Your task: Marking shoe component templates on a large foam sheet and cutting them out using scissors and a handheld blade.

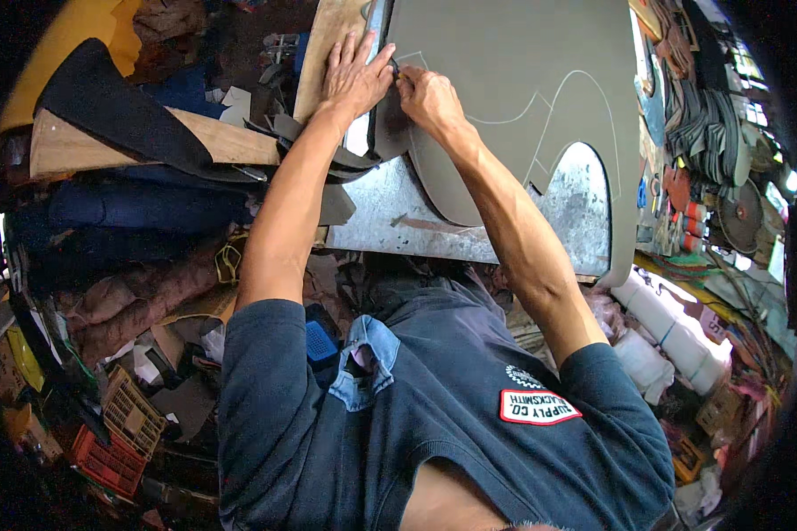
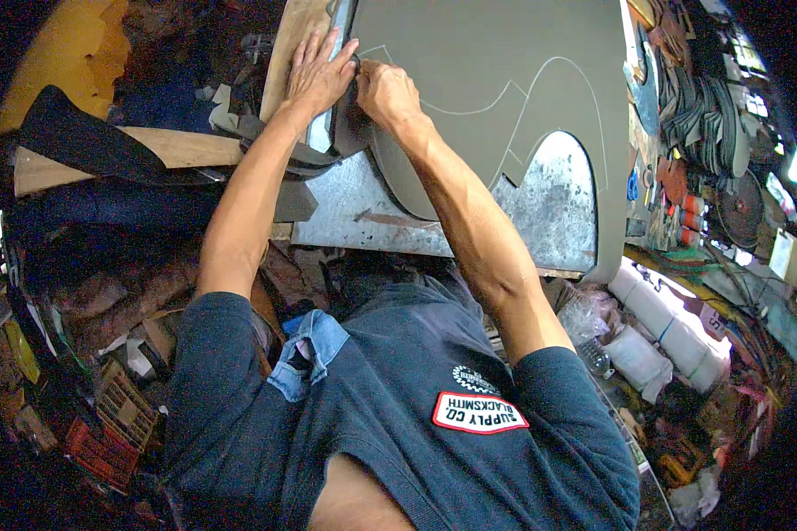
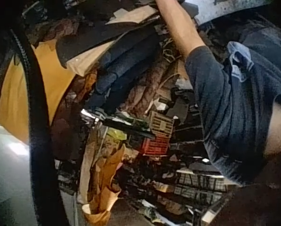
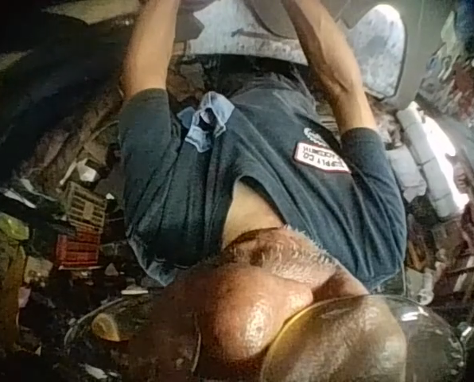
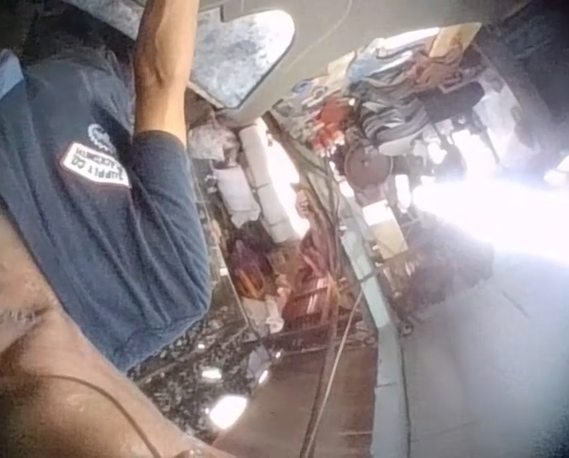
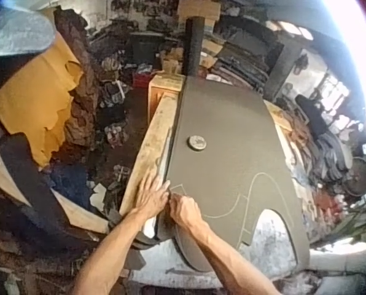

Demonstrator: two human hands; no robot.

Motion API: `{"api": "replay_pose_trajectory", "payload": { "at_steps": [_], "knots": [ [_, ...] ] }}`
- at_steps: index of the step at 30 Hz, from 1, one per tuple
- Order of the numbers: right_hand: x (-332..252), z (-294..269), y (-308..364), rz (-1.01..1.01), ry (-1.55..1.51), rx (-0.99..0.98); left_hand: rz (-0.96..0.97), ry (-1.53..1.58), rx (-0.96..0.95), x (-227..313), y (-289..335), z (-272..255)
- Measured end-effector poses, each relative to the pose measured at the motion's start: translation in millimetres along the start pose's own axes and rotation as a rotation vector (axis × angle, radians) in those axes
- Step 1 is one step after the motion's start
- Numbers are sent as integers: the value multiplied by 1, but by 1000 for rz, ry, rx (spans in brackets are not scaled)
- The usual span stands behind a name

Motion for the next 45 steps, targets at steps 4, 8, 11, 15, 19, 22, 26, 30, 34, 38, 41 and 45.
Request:
{"api": "replay_pose_trajectory", "payload": {
  "at_steps": [4, 8, 11, 15, 19, 22, 26, 30, 34, 38, 41, 45],
  "knots": [
    [0, -6, 12, -12, -53, 31, 13, -36, 2, 0, 1, 2],
    [-3, -17, 38, 41, -57, 5, 9, -8, -12, -1, 1, 2],
    [-3, -25, 60, 60, -69, 8, 19, -31, -30, 1, 0, 4],
    [-8, -36, 92, 105, -66, -31, 19, -57, -31, -3, 2, 6],
    [-4, -48, 125, 120, -2, -53, 18, 128, 42, 10, -11, -15],
    [-7, -55, 144, 116, 7, -61, 11, 115, 25, 8, -10, -22],
    [-6, -62, 164, 139, 37, -102, -29, 123, -81, 3, -10, -16],
    [-3, -73, 183, 90, 28, -103, -63, 175, -93, 5, -11, -16],
    [4, -81, 206, 77, -7, -131, 82, -39, 51, -1, -3, -8],
    [8, -93, 222, 102, 58, -204, 94, -54, 15, -1, -5, -1],
    [19, -103, 239, 46, 15, -231, 53, -41, 5, -7, 3, -10],
    [31, -143, 245, 215, -88, -206, -190, 134, -333, 31, 46, -70]
  ]
}}
Point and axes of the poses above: each hand's wrist, its own y-axis away from the middle knuckle, its own z-axis out of the palm, x = y × z, the point moved 7 cm from there along -y, towards the middle knuckle, and after that the axes turned 13 degrees about x, right-handed, at the moved point
